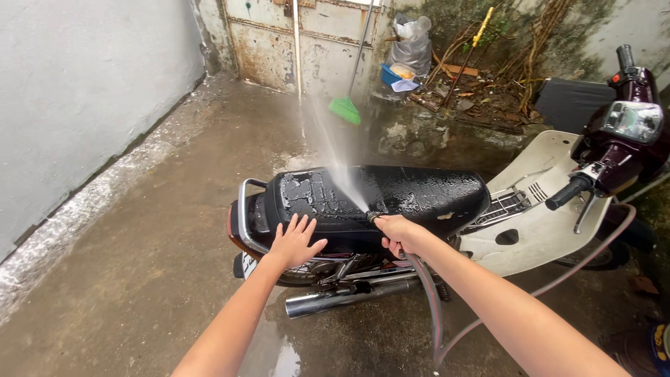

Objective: The person uses a hose to spray water over a motorcycle, cleaning the seat, body panels, and wheels. They move around the vehicle to rinse different sides and components, including the handlebars and front wheel.

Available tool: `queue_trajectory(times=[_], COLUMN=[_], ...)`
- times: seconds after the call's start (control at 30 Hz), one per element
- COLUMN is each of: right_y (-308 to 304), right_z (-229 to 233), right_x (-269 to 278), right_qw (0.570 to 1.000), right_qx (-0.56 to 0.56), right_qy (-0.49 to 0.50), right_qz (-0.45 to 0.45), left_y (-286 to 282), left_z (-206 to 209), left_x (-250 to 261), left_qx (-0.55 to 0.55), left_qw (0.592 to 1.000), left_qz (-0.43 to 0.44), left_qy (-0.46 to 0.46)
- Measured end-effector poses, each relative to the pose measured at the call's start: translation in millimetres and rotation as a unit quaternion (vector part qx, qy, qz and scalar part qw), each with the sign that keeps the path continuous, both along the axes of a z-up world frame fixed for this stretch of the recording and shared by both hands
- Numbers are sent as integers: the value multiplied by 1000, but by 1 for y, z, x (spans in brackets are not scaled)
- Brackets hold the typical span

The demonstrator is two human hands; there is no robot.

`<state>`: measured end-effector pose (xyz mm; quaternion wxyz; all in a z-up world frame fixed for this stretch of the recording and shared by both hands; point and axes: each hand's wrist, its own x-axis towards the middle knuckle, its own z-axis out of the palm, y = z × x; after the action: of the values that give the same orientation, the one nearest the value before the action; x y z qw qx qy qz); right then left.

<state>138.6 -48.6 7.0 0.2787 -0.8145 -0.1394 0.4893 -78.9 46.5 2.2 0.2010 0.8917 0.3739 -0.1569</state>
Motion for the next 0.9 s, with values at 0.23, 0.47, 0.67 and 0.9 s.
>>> queue_trajectory(times=[0.23, 0.47, 0.67, 0.9], right_y=[14, 27, 27, 17], right_z=[11, 8, 10, 14], right_x=[-39, -57, -75, -94], right_qw=[1000, 997, 994, 994], right_qx=[12, 1, 4, -3], right_qy=[15, 44, 35, 2], right_qz=[21, 69, 99, 105], left_y=[7, 10, 14, 18], left_z=[0, -7, -14, -25], left_x=[-13, -14, -18, -18], left_qx=[12, 2, 6, 14], left_qw=[1000, 1000, 999, 998], left_qz=[12, 28, 43, 54], left_qy=[3, -3, -5, -10])
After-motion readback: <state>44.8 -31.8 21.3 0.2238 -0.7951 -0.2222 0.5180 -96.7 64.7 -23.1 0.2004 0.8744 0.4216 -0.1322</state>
